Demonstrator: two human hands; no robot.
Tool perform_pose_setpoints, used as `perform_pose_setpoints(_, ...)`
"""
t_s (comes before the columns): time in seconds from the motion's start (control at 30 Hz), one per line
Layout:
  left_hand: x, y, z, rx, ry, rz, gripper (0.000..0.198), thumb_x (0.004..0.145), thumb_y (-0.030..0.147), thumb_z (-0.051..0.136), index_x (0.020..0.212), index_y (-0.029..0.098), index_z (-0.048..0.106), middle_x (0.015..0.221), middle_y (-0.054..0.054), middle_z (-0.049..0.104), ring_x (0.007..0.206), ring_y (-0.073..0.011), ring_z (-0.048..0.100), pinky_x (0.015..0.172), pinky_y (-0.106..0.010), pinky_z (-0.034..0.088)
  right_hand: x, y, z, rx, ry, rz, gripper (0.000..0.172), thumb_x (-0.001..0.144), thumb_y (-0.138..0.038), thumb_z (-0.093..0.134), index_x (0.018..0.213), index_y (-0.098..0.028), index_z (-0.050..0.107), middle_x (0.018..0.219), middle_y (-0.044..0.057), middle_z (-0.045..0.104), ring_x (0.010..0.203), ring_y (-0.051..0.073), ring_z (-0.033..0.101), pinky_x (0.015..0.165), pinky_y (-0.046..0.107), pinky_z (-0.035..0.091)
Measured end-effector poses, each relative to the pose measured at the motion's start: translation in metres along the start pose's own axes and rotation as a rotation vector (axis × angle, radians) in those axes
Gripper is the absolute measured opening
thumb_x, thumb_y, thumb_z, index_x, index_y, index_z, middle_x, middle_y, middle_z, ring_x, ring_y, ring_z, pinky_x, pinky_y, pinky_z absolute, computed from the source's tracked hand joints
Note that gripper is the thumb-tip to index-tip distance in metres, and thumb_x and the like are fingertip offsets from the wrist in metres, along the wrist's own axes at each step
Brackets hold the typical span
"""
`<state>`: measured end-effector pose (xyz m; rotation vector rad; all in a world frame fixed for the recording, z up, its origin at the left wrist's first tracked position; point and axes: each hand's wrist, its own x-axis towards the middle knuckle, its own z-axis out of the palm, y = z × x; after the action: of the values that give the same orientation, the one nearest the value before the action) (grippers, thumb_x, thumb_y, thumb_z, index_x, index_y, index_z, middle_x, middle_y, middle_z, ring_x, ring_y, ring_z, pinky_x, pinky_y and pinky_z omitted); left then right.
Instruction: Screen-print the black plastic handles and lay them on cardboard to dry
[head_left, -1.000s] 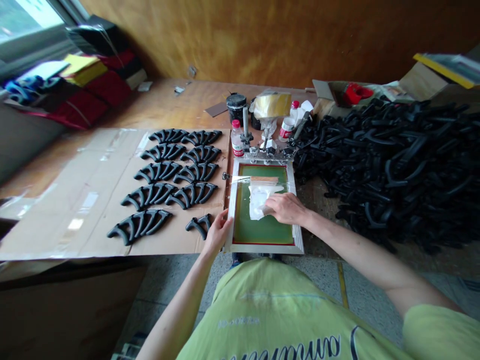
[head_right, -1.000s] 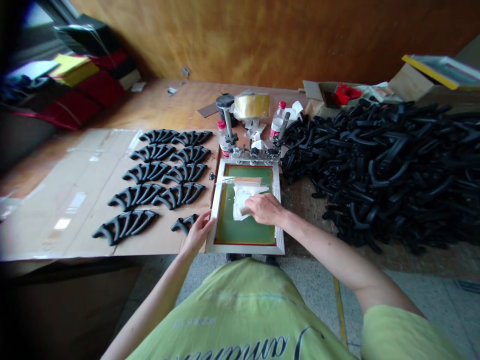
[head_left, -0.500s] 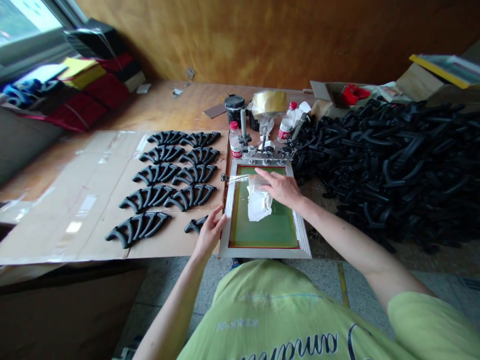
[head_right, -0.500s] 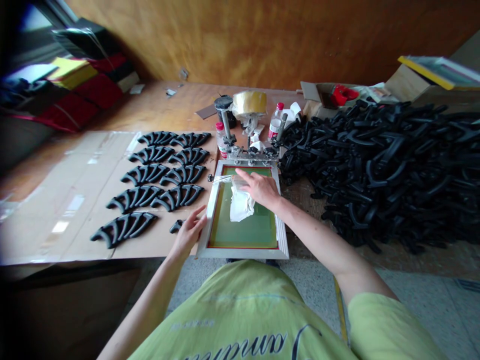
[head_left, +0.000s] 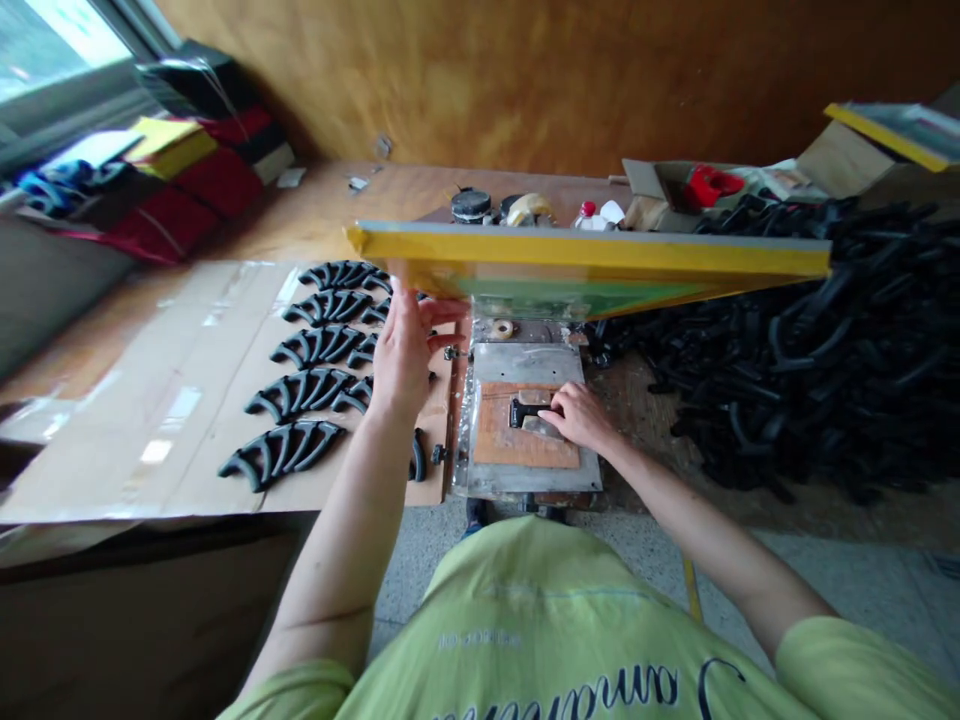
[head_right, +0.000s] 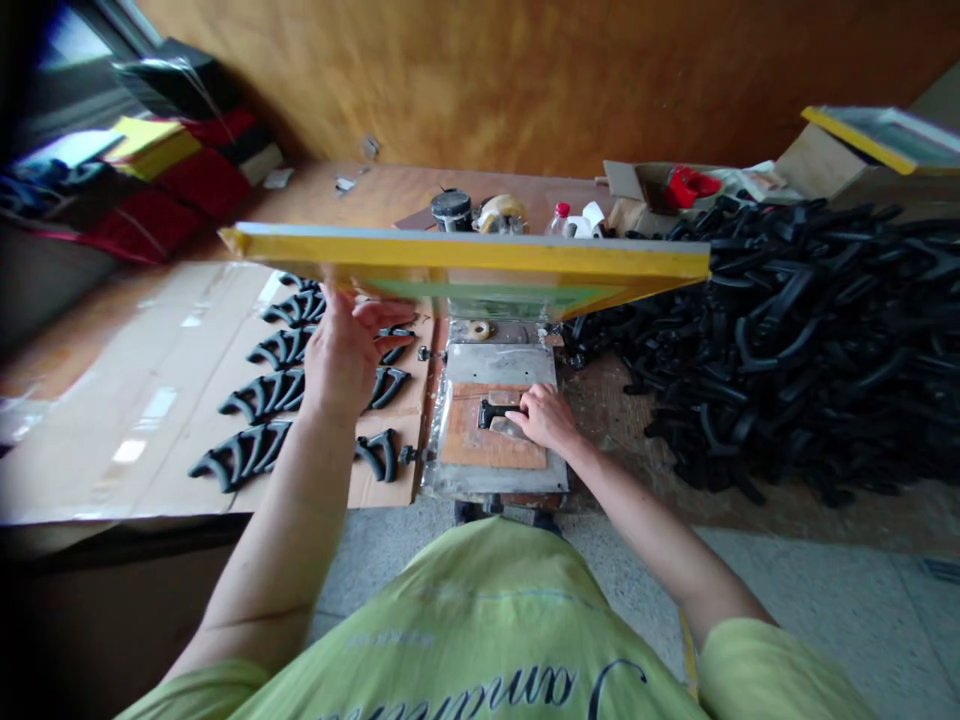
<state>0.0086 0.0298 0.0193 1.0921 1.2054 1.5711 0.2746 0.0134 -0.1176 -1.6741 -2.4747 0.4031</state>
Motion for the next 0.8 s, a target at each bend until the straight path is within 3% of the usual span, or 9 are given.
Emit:
perform_pose_setpoints(0.1, -0.032, -0.021, 0.001, -0.025, 0.021, -0.133, 0.065, 0.091, 0.069, 0.043, 0.129, 0.018, 0.055, 0.103, -0.010, 0.072, 0.091, -0.0190, 0.071, 0.069, -0.026, 0.056, -0.002, -0.022, 0.004, -0.053, -0.135, 0.069, 0.023, 0.097, -0.033, 0.055, 0.099, -0.012, 0.064, 0.101, 0.015, 0.068, 0.100, 0.023, 0.062, 0.086, 0.031, 0.045)
perform_pose_setpoints(0.23, -0.115, -0.071, 0.009, 0.031, -0.249, -0.761, 0.073, 0.078, 0.071, 0.062, 0.123, 0.014, 0.062, 0.112, -0.020, 0.072, 0.094, -0.0296, 0.071, 0.059, -0.031, 0.056, -0.016, -0.058, 0.003, 0.022, -0.028, 0.098, 0.025, 0.101, -0.034, 0.045, 0.105, -0.014, 0.060, 0.098, 0.014, 0.068, 0.098, 0.024, 0.061, 0.083, 0.033, 0.045)
perform_pose_setpoints(0.3, -0.146, -0.091, 0.010, -0.060, -0.216, -0.872, 0.067, 0.080, 0.071, 0.060, 0.118, 0.016, 0.064, 0.117, -0.018, 0.071, 0.103, -0.0304, 0.069, 0.068, -0.035, 0.059, -0.027, -0.080, 0.008, 0.049, 0.041, -0.064, 0.023, 0.100, -0.034, 0.046, 0.101, -0.016, 0.061, 0.098, 0.013, 0.067, 0.099, 0.024, 0.059, 0.086, 0.035, 0.045)
perform_pose_setpoints(0.4, -0.161, -0.109, -0.009, -0.148, -0.071, -0.909, 0.047, 0.088, 0.059, 0.057, 0.102, 0.015, 0.065, 0.102, -0.013, 0.075, 0.094, -0.0260, 0.073, 0.072, -0.035, 0.059, -0.040, -0.089, 0.013, 0.092, 0.042, -0.371, 0.020, 0.098, -0.035, 0.052, 0.096, -0.018, 0.062, 0.098, 0.008, 0.066, 0.099, 0.022, 0.057, 0.087, 0.033, 0.045)
perform_pose_setpoints(0.43, -0.159, -0.114, -0.022, -0.117, -0.004, -0.905, 0.040, 0.089, 0.053, 0.057, 0.100, 0.015, 0.065, 0.098, -0.011, 0.075, 0.089, -0.0241, 0.074, 0.071, -0.033, 0.059, -0.043, -0.079, 0.011, 0.089, 0.049, -0.393, 0.019, 0.098, -0.036, 0.053, 0.096, -0.019, 0.063, 0.099, 0.007, 0.066, 0.100, 0.021, 0.056, 0.087, 0.033, 0.045)
perform_pose_setpoints(0.5, -0.154, -0.122, -0.059, 0.005, 0.160, -0.860, 0.029, 0.092, 0.045, 0.055, 0.100, 0.017, 0.062, 0.099, -0.008, 0.075, 0.082, -0.0208, 0.074, 0.068, -0.030, 0.059, -0.049, -0.040, -0.001, 0.028, 0.088, -0.247, 0.019, 0.098, -0.035, 0.053, 0.096, -0.020, 0.064, 0.101, 0.007, 0.066, 0.101, 0.021, 0.056, 0.088, 0.033, 0.045)
perform_pose_setpoints(0.6, -0.151, -0.140, -0.122, 0.178, 0.374, -0.802, 0.024, 0.093, 0.043, 0.051, 0.093, 0.019, 0.057, 0.086, -0.005, 0.073, 0.072, -0.0186, 0.073, 0.065, -0.030, 0.059, -0.064, 0.051, -0.031, -0.191, 0.130, 0.245, 0.020, 0.098, -0.026, 0.048, 0.103, -0.019, 0.066, 0.105, 0.011, 0.064, 0.101, 0.022, 0.057, 0.087, 0.034, 0.046)
perform_pose_setpoints(0.67, -0.153, -0.155, -0.156, 0.283, 0.486, -0.884, 0.025, 0.092, 0.044, 0.052, 0.084, 0.019, 0.054, 0.069, -0.003, 0.068, 0.063, -0.0190, 0.070, 0.060, -0.030, 0.058, -0.079, 0.110, -0.048, -0.337, 0.099, 0.566, 0.025, 0.097, -0.024, 0.047, 0.115, -0.019, 0.064, 0.108, 0.015, 0.062, 0.101, 0.025, 0.059, 0.082, 0.035, 0.047)
perform_pose_setpoints(0.8, -0.149, -0.182, -0.186, 0.487, 0.419, -1.040, 0.030, 0.089, 0.047, 0.051, 0.077, 0.019, 0.054, 0.055, -0.002, 0.062, 0.052, -0.0197, 0.062, 0.052, -0.031, 0.054, -0.099, 0.178, -0.062, -0.435, 0.012, 0.935, 0.037, 0.096, -0.021, 0.043, 0.131, -0.015, 0.053, 0.110, 0.020, 0.061, 0.097, 0.029, 0.064, 0.075, 0.037, 0.049)
